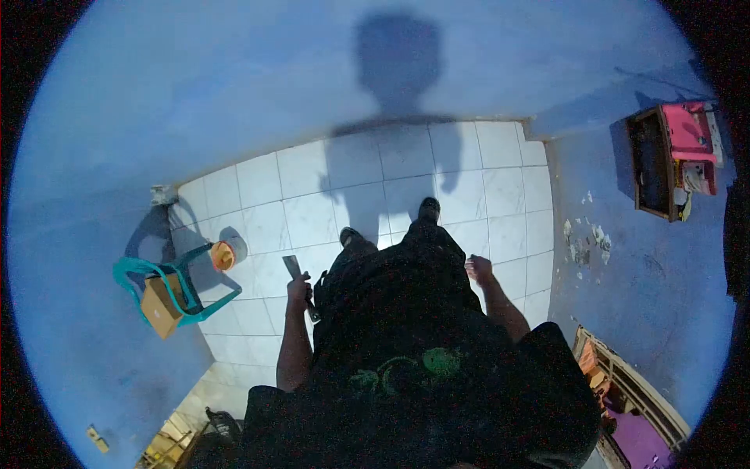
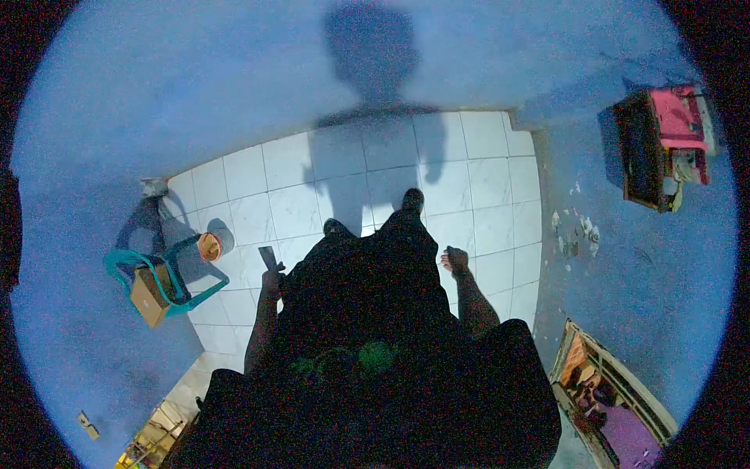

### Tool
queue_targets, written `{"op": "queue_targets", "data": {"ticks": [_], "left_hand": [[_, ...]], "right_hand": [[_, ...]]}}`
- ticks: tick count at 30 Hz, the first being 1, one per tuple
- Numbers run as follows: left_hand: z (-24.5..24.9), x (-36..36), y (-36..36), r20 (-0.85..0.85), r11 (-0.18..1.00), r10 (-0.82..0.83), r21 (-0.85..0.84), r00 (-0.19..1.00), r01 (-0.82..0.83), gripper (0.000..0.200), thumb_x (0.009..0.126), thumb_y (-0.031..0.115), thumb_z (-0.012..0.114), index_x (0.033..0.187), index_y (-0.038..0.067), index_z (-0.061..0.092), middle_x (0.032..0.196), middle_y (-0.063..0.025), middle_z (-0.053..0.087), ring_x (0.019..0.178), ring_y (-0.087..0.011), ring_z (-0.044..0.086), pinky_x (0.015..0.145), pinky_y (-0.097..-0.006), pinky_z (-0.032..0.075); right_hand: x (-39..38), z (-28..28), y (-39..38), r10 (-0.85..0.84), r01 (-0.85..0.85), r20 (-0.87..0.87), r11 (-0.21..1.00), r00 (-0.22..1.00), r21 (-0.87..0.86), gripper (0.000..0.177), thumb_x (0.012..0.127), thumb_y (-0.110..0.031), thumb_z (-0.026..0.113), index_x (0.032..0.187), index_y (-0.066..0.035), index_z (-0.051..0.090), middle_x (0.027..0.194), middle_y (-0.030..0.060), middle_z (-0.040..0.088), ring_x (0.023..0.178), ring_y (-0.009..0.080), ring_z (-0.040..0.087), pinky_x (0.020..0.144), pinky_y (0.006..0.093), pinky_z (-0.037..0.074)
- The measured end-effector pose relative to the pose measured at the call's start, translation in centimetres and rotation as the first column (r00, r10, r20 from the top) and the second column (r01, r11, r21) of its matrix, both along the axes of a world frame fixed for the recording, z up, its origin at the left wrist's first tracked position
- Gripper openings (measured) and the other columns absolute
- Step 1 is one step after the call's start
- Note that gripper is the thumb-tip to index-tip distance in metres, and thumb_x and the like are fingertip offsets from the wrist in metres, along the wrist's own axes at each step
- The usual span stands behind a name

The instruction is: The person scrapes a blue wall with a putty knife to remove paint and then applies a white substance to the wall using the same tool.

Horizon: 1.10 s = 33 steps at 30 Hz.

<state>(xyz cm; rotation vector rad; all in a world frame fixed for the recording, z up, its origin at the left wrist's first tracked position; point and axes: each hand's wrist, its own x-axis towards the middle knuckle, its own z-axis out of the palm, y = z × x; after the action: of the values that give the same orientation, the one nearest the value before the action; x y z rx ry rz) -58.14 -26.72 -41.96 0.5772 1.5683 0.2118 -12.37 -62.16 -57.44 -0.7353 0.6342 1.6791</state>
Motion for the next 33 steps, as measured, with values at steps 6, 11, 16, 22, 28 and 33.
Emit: {"op": "queue_targets", "data": {"ticks": [6,11,16,22,28,33], "left_hand": [[-0.8,-3.8,5.8,-0.041,0.989,0.136,-0.061,0.99,-0.138,0.031,0.079,0.03,0.057,0.094,0.004,0.049,0.063,-0.0108,0.051,0.043,-0.0163,0.045,0.035,-0.0255,0.032],[0.6,-2.2,11.0,0.136,0.984,0.176,0.002,0.975,-0.178,0.038,0.081,0.036,0.053,0.105,0.006,0.048,0.071,-0.0092,0.052,0.052,-0.0172,0.049,0.041,-0.0246,0.037],[8.1,5.9,14.6,0.468,0.948,0.285,-0.008,0.837,-0.318,0.03,0.082,0.038,0.05,0.08,0.007,0.049,0.054,-0.0022,0.042,0.049,-0.016,0.044,0.043,-0.0277,0.036],[19.4,17.6,14.5,0.836,0.969,0.225,-0.14,0.5,-0.202,0.032,0.083,0.031,0.051,0.058,0.014,0.038,0.048,0.0025,0.031,0.044,-0.013,0.031,0.047,-0.0281,0.028],[26.9,29.1,9.6,0.925,0.993,0.108,-0.08,0.363,-0.09,0.03,0.082,0.023,0.048,0.058,0.01,0.035,0.05,-0.0027,0.029,0.047,-0.0158,0.028,0.049,-0.0289,0.026],[28.7,36.6,7.2,0.581,0.799,-0.477,0.599,0.66,0.051,0.012,0.083,0.011,0.049,0.075,0.003,0.052,0.066,-0.0063,0.052,0.066,-0.0143,0.05,0.065,-0.0268,0.038]], "right_hand": [[-6.8,6.0,9.0,0.79,-0.209,0.473,0.424,-0.39,-0.881,0.03,0.069,-0.032,0.053,0.07,-0.003,0.06,0.072,0.0175,0.059,0.069,0.0334,0.057,0.059,0.0415,0.045],[-8.6,8.0,7.5,0.531,-0.313,0.606,0.542,-0.592,-0.78,0.026,0.069,-0.028,0.054,0.07,-0.003,0.06,0.071,0.0149,0.06,0.069,0.0313,0.058,0.058,0.0407,0.046],[-6.8,5.9,7.4,0.396,-0.252,0.673,0.713,-0.625,-0.654,0.021,0.078,-0.02,0.056,0.08,0.001,0.059,0.069,0.0094,0.062,0.06,0.0156,0.059,0.052,0.0285,0.046],[-5.1,26.8,25.9,0.315,-0.113,0.898,0.949,0.308,-0.294,0.022,0.083,-0.021,0.05,0.088,-0.001,0.058,0.078,0.0071,0.06,0.068,0.0134,0.055,0.06,0.0268,0.045],[-6.0,38.6,33.5,0.192,-0.726,0.923,0.677,0.333,0.121,0.03,0.09,-0.027,0.043,0.095,0.001,0.053,0.079,0.0076,0.056,0.074,0.0145,0.053,0.069,0.0277,0.044],[0.8,41.8,31.7,0.15,-0.672,0.894,0.713,0.423,0.199,0.028,0.089,-0.028,0.044,0.085,-0.002,0.052,0.062,0.0006,0.047,0.055,0.0084,0.044,0.051,0.0239,0.037]]}}
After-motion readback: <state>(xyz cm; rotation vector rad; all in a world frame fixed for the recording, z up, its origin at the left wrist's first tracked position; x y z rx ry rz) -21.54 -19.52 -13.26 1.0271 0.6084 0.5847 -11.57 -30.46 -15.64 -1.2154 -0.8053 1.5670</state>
